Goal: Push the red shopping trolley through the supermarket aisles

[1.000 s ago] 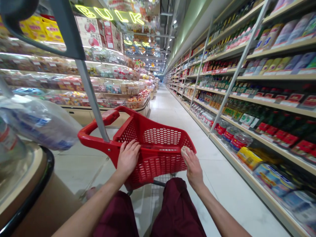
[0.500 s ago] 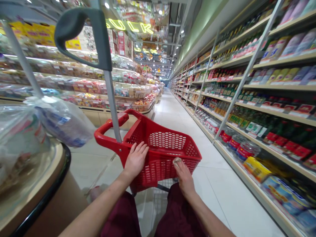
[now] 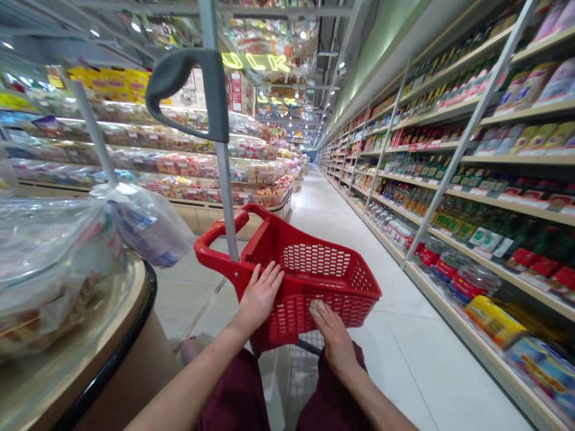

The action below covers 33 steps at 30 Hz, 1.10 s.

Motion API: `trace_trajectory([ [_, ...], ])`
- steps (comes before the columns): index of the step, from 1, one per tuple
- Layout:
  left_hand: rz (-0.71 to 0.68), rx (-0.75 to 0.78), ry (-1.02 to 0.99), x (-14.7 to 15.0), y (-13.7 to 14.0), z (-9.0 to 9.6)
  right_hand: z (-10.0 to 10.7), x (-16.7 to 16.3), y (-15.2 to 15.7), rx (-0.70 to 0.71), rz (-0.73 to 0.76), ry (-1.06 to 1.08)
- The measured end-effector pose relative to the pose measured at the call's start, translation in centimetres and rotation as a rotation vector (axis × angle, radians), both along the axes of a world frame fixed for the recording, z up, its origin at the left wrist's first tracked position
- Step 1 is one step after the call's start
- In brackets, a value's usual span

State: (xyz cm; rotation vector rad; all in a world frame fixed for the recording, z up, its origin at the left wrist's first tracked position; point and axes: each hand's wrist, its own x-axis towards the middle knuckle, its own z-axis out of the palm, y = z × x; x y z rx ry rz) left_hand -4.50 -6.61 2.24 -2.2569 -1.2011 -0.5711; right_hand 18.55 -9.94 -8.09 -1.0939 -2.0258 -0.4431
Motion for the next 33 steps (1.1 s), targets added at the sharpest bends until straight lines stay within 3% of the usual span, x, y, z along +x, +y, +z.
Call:
trace_trajectory([
  [5,0.016,-0.002,0.005,0.0,-0.2,0.0,1.5,-1.2,1.1,0.134,0.021,0.073],
  [9,0.012,0.015,0.02,-0.2,-0.4,-0.2,0.4,-2.0,0.7,0.088,0.073,-0.031],
  [15,0.023,0.044,0.03,-0.4,-0.8,-0.6,3.7,-4.4,1.1,0.13,0.081,0.048],
  [18,0.021,0.051,0.048,-0.9,-1.2,-0.7,3.3,-5.1,1.1,0.169,0.107,0.013],
  [21,0.016,0.046,0.047,-2.1,-1.9,-0.8,2.5,-5.8,0.5,0.137,0.158,-0.053],
  [28,0.082,-0.002,-0.064,-5.0,-3.6,-0.8,4.4,-7.8,1.0,0.107,0.19,0.009],
  [33,0.201,0.128,-0.235,-7.0,-3.1,0.9,5.1,-9.4,1.0,0.054,0.208,-0.052],
])
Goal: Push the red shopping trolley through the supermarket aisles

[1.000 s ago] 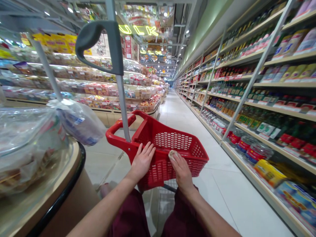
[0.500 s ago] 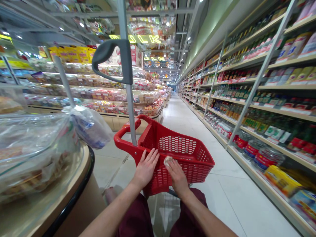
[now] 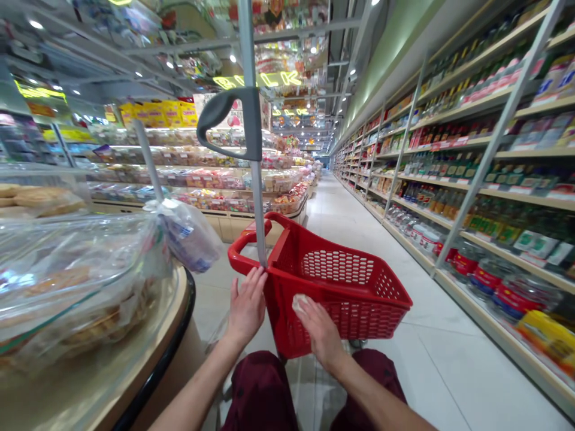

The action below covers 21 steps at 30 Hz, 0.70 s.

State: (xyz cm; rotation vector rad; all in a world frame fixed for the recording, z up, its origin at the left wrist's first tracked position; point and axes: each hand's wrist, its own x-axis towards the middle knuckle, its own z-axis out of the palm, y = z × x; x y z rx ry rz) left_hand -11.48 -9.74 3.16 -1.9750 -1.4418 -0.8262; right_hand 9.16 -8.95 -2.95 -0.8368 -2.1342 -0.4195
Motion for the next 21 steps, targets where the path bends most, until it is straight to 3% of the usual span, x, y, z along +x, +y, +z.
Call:
trace_trajectory([
  [3,0.122,0.036,-0.096,-0.8,1.1,1.6,1.6,-1.3,0.5,0.044,-0.003,0.073],
  [6,0.126,-0.053,-0.051,-1.2,1.9,2.5,1.6,-2.5,0.6,0.047,0.023,0.041],
  [9,0.124,-0.129,0.003,-1.3,1.9,2.5,1.5,-3.6,0.1,0.023,0.081,-0.012],
  [14,0.145,-0.175,0.043,-1.4,1.5,2.1,4.1,-5.3,0.3,0.084,0.184,0.108],
  [19,0.102,-0.209,0.016,-1.5,1.4,2.0,1.8,-5.8,0.8,0.077,0.273,-0.025],
  [21,0.083,-0.207,-0.004,-1.4,1.4,2.1,2.0,-5.8,0.9,0.087,0.269,-0.032],
])
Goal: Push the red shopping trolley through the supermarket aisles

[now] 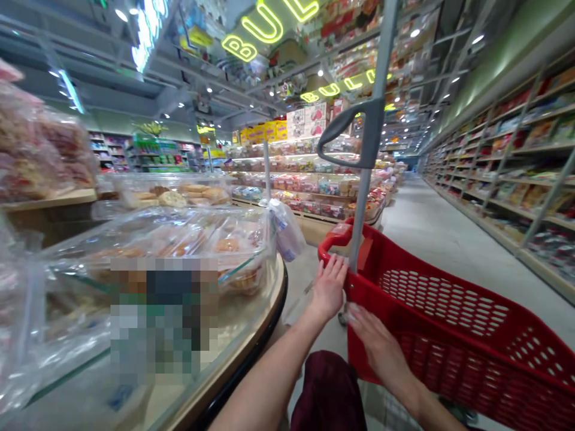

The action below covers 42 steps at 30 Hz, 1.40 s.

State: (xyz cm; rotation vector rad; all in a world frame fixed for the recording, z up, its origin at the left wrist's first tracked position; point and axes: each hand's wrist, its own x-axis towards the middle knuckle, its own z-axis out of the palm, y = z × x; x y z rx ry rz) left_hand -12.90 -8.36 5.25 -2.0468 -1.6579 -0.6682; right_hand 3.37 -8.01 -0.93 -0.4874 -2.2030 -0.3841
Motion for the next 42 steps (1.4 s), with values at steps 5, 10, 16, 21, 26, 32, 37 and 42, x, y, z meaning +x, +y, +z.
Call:
trace_trajectory([
  [5,-0.02,0.001,-0.055,0.1,-0.3,0.3,2.3,-0.5,0.8,0.081,-0.051,0.091],
  [10,-0.028,-0.014,-0.026,-0.1,-0.7,0.5,-0.3,0.0,-0.1,0.108,0.011,-0.034],
  [16,-0.029,0.009,-0.107,0.6,-0.5,0.0,2.3,0.0,0.7,0.105,-0.041,0.191],
  [21,-0.042,0.023,-0.129,0.7,-0.4,-0.1,-1.4,-0.2,-0.4,0.054,0.01,0.009],
  [26,-0.052,-0.001,-0.103,0.3,-0.6,0.3,1.4,-0.6,0.3,0.017,-0.034,0.195],
  [32,-0.084,0.003,-0.103,-0.2,-0.8,0.3,1.8,-1.2,1.4,0.099,0.079,0.016],
  [37,-0.035,0.032,-0.149,-1.1,-0.6,0.6,4.5,-1.7,2.1,0.149,0.132,0.008],
  [42,-0.036,0.044,-0.161,-1.6,0.0,1.1,12.7,-2.0,6.2,0.47,0.232,-0.261],
])
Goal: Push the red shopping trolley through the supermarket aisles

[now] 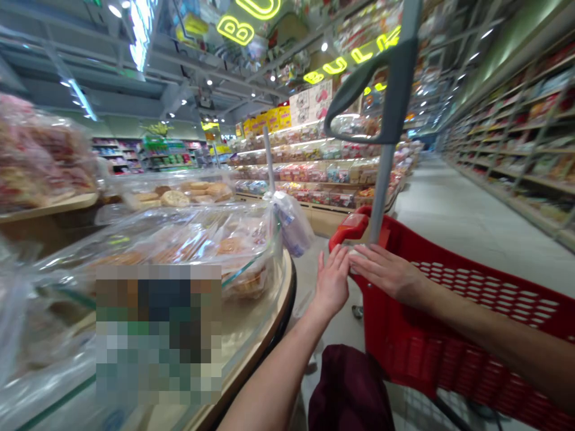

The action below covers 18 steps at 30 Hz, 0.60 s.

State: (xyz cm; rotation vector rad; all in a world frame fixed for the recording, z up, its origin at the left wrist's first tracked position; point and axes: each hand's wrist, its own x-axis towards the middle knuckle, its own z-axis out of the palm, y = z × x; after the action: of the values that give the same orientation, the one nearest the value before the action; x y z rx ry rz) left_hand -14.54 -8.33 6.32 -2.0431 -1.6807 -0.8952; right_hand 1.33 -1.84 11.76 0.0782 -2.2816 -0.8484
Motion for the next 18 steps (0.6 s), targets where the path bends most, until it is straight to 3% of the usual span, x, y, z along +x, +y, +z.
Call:
trace_trajectory([
  [2,0.021,0.037,-0.02,-0.1,0.5,-0.2,4.9,0.0,1.2,0.11,-0.027,-0.007],
  [4,0.022,0.079,-0.028,-0.2,1.0,-0.5,9.3,-0.2,1.5,0.142,-0.1,0.123],
  [6,0.005,0.11,-0.015,-0.4,1.3,-0.8,11.5,-0.6,1.2,0.131,-0.188,0.304],
  [9,-0.027,0.128,0.017,-0.5,1.1,-0.8,9.9,-0.7,0.1,0.153,-0.175,0.28],
  [12,-0.075,0.128,0.042,-0.5,0.9,-0.7,7.8,0.0,-0.4,0.26,-0.052,-0.016],
  [14,-0.105,0.135,0.03,-0.5,1.0,-0.8,8.8,0.7,-0.4,0.257,-0.107,-0.014],
  [18,-0.151,0.158,-0.044,-0.5,1.6,-1.2,11.4,2.0,-0.6,0.17,-0.291,0.21],
])
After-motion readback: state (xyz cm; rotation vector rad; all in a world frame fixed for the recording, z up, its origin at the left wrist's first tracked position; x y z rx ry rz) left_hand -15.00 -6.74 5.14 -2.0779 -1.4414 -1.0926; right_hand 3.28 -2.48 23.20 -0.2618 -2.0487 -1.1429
